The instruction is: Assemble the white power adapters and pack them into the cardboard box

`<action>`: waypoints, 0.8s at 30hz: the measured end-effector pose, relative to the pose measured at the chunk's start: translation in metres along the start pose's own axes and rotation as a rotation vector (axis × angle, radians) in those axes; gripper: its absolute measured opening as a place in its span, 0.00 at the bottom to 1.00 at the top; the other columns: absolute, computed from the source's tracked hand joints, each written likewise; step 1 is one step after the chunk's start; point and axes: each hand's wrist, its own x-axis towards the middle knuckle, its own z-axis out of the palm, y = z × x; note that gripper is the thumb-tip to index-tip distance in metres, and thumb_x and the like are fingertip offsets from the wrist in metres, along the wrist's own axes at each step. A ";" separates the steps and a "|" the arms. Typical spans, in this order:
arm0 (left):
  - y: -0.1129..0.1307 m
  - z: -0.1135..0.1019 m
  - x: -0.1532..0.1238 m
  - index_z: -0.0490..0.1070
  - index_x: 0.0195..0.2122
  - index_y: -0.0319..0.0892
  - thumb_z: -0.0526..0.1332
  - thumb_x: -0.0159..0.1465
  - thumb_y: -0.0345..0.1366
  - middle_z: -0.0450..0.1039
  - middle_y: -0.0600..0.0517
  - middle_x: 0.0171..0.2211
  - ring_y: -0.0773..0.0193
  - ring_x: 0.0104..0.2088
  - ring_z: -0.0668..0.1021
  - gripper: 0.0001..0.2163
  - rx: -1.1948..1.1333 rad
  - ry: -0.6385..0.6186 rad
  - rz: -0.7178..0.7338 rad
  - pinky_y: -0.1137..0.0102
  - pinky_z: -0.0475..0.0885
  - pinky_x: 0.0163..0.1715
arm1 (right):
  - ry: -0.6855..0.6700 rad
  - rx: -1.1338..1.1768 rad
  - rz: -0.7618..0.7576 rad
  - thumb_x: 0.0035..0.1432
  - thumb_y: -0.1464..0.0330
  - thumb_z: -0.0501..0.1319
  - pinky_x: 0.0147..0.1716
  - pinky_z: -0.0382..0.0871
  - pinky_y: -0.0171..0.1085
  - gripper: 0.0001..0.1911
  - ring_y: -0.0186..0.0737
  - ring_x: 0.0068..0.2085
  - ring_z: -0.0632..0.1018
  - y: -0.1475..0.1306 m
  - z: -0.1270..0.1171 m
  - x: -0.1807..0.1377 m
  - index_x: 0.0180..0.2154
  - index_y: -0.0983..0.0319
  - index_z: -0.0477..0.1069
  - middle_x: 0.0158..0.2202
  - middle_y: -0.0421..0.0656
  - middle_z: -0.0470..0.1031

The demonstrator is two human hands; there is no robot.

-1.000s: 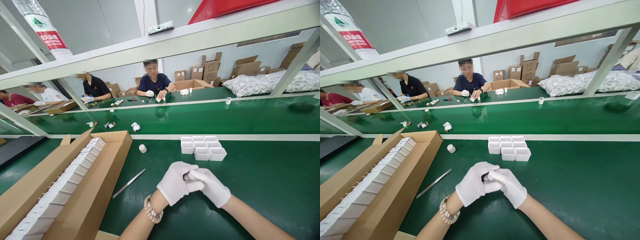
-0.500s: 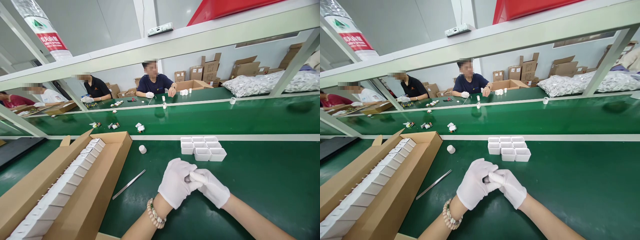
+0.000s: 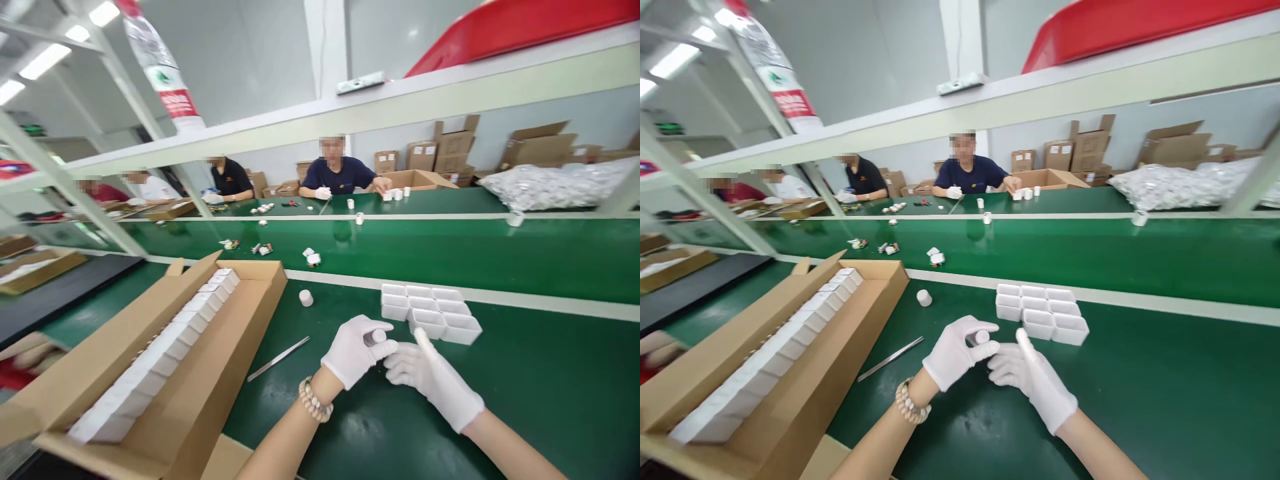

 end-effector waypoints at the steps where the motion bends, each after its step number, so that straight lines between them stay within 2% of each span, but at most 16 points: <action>1: -0.007 -0.010 0.001 0.76 0.42 0.41 0.65 0.55 0.37 0.69 0.56 0.27 0.71 0.28 0.71 0.14 -0.019 0.005 -0.062 0.73 0.68 0.32 | 0.043 0.020 0.024 0.56 0.44 0.52 0.39 0.71 0.42 0.33 0.44 0.32 0.78 0.001 -0.003 0.001 0.36 0.67 0.78 0.30 0.50 0.78; 5: -0.035 -0.062 -0.004 0.71 0.46 0.36 0.62 0.60 0.36 0.65 0.58 0.22 0.74 0.20 0.68 0.15 0.041 0.133 -0.207 0.77 0.63 0.19 | 0.067 -0.021 0.080 0.53 0.43 0.54 0.37 0.74 0.44 0.34 0.48 0.31 0.79 0.005 -0.010 0.007 0.35 0.68 0.79 0.29 0.52 0.79; 7: -0.043 -0.086 -0.011 0.70 0.44 0.36 0.59 0.63 0.38 0.69 0.54 0.27 0.72 0.24 0.72 0.12 0.111 0.230 -0.226 0.75 0.69 0.22 | 0.060 -0.058 0.082 0.51 0.43 0.57 0.38 0.74 0.46 0.33 0.50 0.31 0.80 0.008 -0.012 0.010 0.33 0.67 0.79 0.28 0.53 0.79; 10: -0.046 -0.107 -0.025 0.69 0.44 0.37 0.56 0.65 0.40 0.72 0.49 0.40 0.65 0.36 0.76 0.12 0.209 0.342 -0.209 0.68 0.74 0.34 | 0.073 -0.083 0.082 0.49 0.44 0.60 0.38 0.74 0.48 0.29 0.51 0.30 0.80 0.010 -0.013 0.012 0.31 0.65 0.79 0.26 0.51 0.79; 13: -0.047 -0.114 -0.039 0.69 0.45 0.42 0.55 0.66 0.39 0.71 0.48 0.46 0.63 0.41 0.75 0.10 0.285 0.413 -0.188 0.64 0.74 0.40 | 0.085 -0.096 0.091 0.48 0.45 0.61 0.37 0.75 0.48 0.28 0.50 0.29 0.80 0.011 -0.013 0.013 0.29 0.64 0.79 0.25 0.50 0.79; 18: -0.059 -0.113 -0.051 0.68 0.47 0.40 0.56 0.65 0.39 0.70 0.47 0.46 0.61 0.43 0.75 0.12 0.379 0.484 -0.191 0.64 0.73 0.42 | 0.080 -0.133 0.108 0.47 0.43 0.61 0.35 0.75 0.47 0.29 0.51 0.29 0.80 0.013 -0.014 0.015 0.27 0.63 0.79 0.24 0.50 0.79; 21: -0.070 -0.116 -0.047 0.69 0.47 0.42 0.57 0.65 0.39 0.70 0.48 0.46 0.62 0.43 0.75 0.11 0.430 0.502 -0.219 0.64 0.73 0.42 | 0.077 -0.152 0.105 0.46 0.41 0.60 0.36 0.75 0.47 0.31 0.51 0.29 0.80 0.015 -0.016 0.018 0.27 0.64 0.80 0.24 0.51 0.79; 24: -0.076 -0.124 -0.036 0.69 0.46 0.39 0.57 0.65 0.40 0.71 0.48 0.44 0.62 0.40 0.75 0.13 0.483 0.497 -0.250 0.64 0.73 0.41 | 0.063 -0.152 0.095 0.45 0.41 0.60 0.35 0.75 0.46 0.31 0.51 0.29 0.80 0.019 -0.017 0.020 0.27 0.64 0.80 0.23 0.50 0.79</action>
